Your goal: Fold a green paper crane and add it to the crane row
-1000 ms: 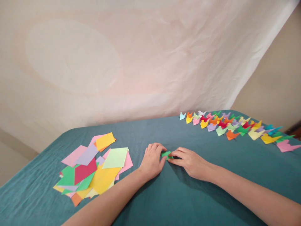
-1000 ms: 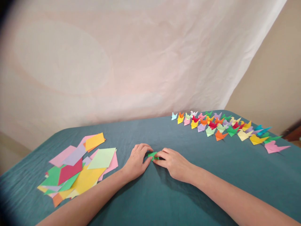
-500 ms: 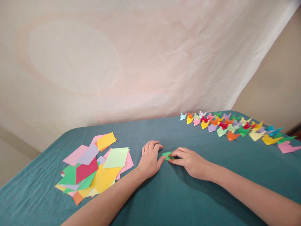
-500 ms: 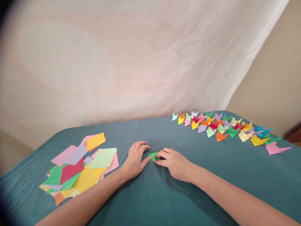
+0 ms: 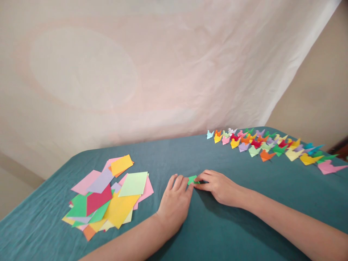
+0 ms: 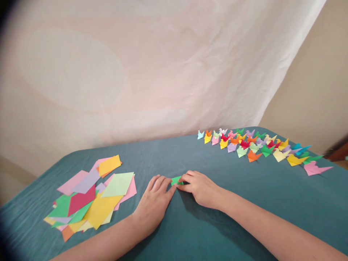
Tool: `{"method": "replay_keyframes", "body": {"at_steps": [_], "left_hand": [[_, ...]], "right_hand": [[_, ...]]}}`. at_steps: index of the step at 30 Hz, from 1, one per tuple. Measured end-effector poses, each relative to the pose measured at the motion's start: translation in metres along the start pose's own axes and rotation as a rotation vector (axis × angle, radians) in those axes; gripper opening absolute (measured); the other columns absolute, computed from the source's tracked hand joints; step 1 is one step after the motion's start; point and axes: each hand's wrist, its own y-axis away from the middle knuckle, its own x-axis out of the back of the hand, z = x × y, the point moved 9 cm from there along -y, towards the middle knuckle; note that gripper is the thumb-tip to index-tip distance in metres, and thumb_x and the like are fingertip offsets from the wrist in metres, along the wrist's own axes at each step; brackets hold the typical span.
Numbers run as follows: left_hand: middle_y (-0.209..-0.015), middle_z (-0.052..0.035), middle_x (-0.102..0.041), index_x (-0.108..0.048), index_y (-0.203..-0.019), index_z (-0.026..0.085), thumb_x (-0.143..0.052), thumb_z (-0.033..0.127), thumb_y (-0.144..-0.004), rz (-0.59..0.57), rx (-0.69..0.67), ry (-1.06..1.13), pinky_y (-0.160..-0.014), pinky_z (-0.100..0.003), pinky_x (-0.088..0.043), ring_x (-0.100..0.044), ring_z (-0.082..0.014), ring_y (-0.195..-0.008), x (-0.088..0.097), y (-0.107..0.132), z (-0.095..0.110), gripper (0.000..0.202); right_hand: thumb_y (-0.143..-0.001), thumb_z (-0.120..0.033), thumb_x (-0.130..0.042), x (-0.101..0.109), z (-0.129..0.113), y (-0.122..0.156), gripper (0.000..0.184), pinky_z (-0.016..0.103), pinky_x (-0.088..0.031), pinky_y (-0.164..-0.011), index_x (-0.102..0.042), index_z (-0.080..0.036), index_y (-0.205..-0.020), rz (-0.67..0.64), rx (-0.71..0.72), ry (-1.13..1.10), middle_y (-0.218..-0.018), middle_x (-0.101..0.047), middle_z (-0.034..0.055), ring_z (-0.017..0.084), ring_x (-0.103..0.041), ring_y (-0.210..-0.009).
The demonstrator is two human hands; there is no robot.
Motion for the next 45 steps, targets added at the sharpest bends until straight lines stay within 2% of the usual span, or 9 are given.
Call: {"method": "replay_keyframes", "body": {"at_steps": [8,15,20,28,36,45], "left_hand": [[-0.111,-0.0106,-0.054,-0.056,-0.114,0.017,-0.041,0.017,-0.086,-0.050,0.002,-0.056,-0.104,-0.045,-0.024,-0.041,-0.0258,-0.115,0.001,-0.005,-0.005,0.031],[-0.103,-0.0100,-0.058,-0.061,-0.104,0.017,-0.046,0.015,-0.084,-0.042,-0.024,-0.036,-0.102,-0.044,-0.026,-0.044,-0.0250,-0.112,0.004,-0.009,-0.007,0.025],[-0.104,-0.0106,-0.058,-0.062,-0.103,0.015,-0.047,0.016,-0.084,-0.056,-0.033,-0.044,-0.102,-0.042,-0.026,-0.043,-0.0259,-0.113,0.003,-0.011,-0.006,0.024],[-0.111,-0.0114,-0.057,-0.058,-0.109,0.009,-0.041,0.015,-0.087,-0.039,-0.237,-0.101,-0.101,-0.036,-0.027,-0.044,-0.0232,-0.113,-0.007,-0.007,0.010,0.029],[-0.109,-0.0107,-0.057,-0.051,-0.116,0.011,-0.040,0.015,-0.087,-0.041,-0.224,0.038,-0.098,-0.036,-0.030,-0.046,-0.0213,-0.110,-0.004,-0.009,0.010,0.031],[-0.112,-0.0095,-0.056,-0.057,-0.111,0.018,-0.043,0.017,-0.088,-0.037,-0.097,0.015,-0.099,-0.041,-0.029,-0.040,-0.0258,-0.120,0.000,-0.011,0.000,0.027]], "right_hand": [[-0.087,-0.012,-0.044,-0.006,0.004,0.003,0.035,0.037,-0.044,-0.084,-0.059,-0.021,-0.117,-0.037,-0.014,0.023,-0.110,-0.059,0.0088,0.020,-0.050,-0.097],[-0.087,-0.013,-0.045,-0.002,0.005,0.004,0.031,0.034,-0.044,-0.084,-0.063,-0.023,-0.110,-0.012,-0.005,-0.009,-0.108,-0.062,0.0074,0.018,-0.052,-0.097],[-0.089,-0.016,-0.045,-0.002,0.006,0.004,0.027,0.032,-0.044,-0.085,-0.066,-0.024,-0.104,-0.012,0.000,-0.026,-0.108,-0.063,0.0061,0.017,-0.054,-0.098],[-0.090,-0.019,-0.045,0.000,0.006,0.003,0.026,0.031,-0.044,-0.085,-0.067,-0.025,-0.101,0.002,-0.012,-0.042,-0.109,-0.063,0.0046,0.016,-0.054,-0.098],[-0.090,-0.019,-0.045,0.000,0.006,0.003,0.025,0.031,-0.045,-0.084,-0.068,-0.024,-0.100,0.015,-0.003,-0.041,-0.107,-0.064,0.0047,0.016,-0.054,-0.096],[-0.089,-0.017,-0.045,-0.002,0.007,0.005,0.026,0.032,-0.045,-0.084,-0.067,-0.024,-0.103,-0.004,-0.011,-0.030,-0.108,-0.063,0.0055,0.017,-0.054,-0.096]]}}
